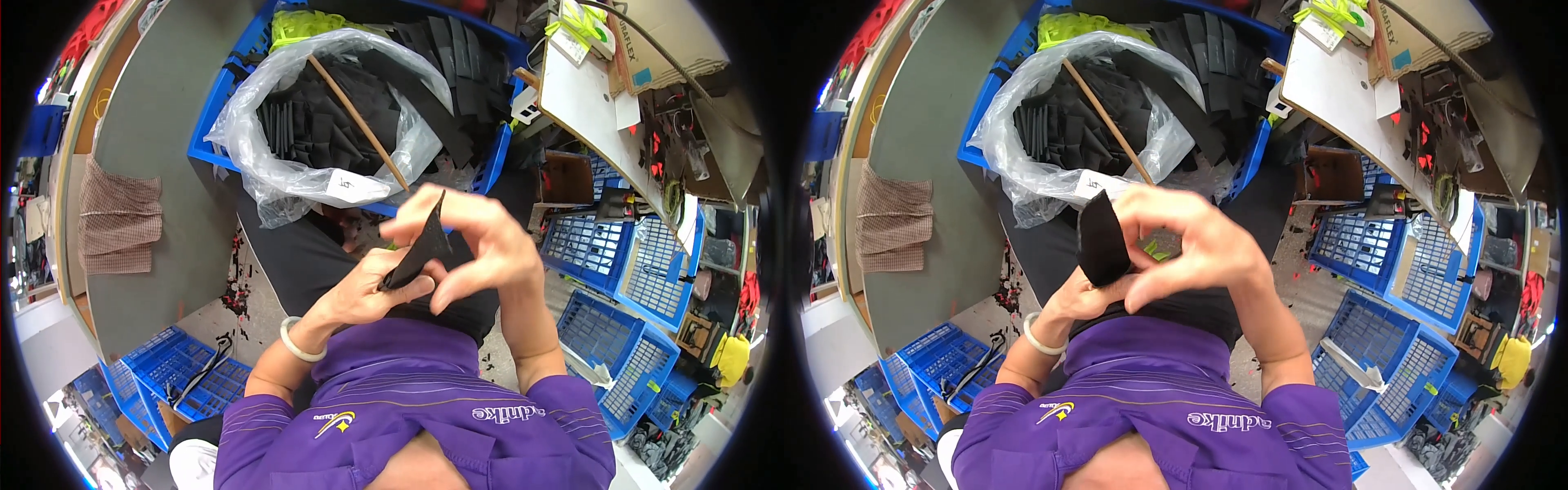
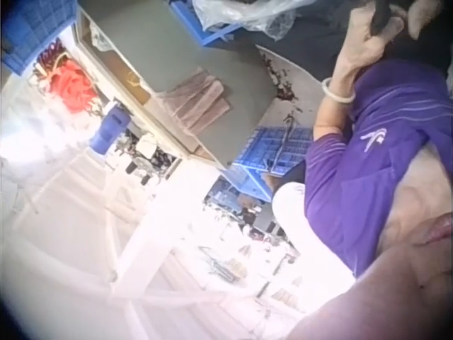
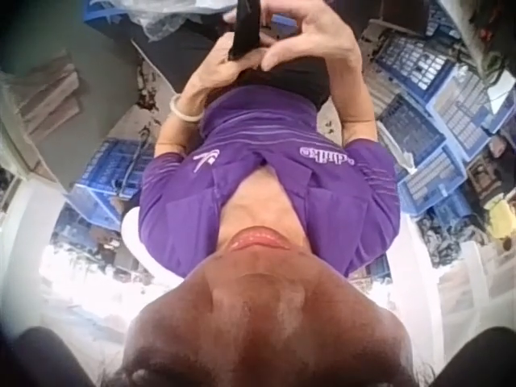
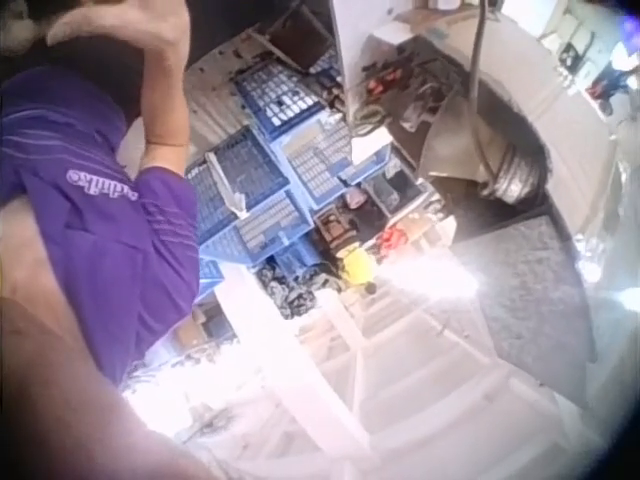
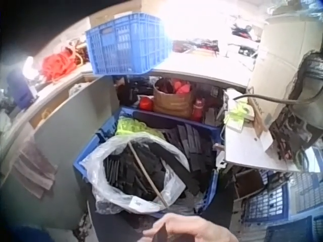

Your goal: Assembling black foam components by inserting a wooden rod into them and inspecting the parts at a factory workstation.

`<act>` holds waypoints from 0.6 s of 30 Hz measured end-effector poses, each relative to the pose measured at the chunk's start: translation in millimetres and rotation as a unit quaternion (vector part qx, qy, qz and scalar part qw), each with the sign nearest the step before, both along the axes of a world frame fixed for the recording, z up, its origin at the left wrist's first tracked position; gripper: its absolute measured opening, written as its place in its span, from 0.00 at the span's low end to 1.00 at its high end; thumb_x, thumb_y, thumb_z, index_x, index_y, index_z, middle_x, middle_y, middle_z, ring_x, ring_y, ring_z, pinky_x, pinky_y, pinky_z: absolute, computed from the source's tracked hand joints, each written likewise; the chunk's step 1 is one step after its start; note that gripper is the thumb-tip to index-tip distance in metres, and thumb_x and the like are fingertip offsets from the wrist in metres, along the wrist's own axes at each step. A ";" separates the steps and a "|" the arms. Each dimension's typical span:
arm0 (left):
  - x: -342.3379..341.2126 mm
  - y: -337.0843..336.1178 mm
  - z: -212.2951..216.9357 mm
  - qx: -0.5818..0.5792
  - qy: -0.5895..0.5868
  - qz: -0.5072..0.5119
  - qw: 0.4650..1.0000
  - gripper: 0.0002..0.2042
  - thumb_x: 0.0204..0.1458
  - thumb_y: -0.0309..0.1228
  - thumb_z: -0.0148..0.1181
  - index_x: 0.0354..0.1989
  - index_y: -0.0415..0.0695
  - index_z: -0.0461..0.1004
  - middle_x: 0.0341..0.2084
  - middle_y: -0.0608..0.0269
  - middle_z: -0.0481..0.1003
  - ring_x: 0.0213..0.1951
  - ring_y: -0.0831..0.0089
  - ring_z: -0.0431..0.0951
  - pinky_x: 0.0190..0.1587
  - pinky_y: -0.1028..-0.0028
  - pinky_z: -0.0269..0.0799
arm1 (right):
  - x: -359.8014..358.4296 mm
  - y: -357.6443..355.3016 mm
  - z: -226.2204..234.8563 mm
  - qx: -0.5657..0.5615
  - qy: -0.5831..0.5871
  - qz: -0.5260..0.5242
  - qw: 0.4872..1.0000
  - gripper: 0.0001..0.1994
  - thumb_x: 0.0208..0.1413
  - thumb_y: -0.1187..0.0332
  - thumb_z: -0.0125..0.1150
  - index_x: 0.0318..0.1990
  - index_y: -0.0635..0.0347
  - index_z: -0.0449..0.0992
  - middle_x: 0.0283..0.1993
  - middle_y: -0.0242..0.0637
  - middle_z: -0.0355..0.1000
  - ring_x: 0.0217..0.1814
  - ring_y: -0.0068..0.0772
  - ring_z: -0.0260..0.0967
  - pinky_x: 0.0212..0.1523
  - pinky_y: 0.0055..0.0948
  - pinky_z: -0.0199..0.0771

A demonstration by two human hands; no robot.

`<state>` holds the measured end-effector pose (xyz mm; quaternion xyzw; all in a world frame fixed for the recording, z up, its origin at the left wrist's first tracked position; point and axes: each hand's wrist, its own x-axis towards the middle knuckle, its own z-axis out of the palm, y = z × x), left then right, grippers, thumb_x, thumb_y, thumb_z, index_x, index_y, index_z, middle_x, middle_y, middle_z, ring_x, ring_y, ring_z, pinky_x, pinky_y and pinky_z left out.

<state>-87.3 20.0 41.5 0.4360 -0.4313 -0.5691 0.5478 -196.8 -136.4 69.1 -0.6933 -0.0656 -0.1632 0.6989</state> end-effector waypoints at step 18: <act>12.4 3.6 -18.4 0.266 0.198 -0.097 0.938 0.15 0.58 0.37 0.51 0.36 0.34 0.75 0.22 0.59 0.76 0.29 0.76 0.77 0.34 0.78 0.72 | 4.4 2.7 -37.0 0.286 0.149 -0.243 0.915 0.09 0.47 0.69 0.66 0.31 0.66 0.77 0.26 0.31 0.73 0.29 0.17 0.68 0.31 0.18 0.68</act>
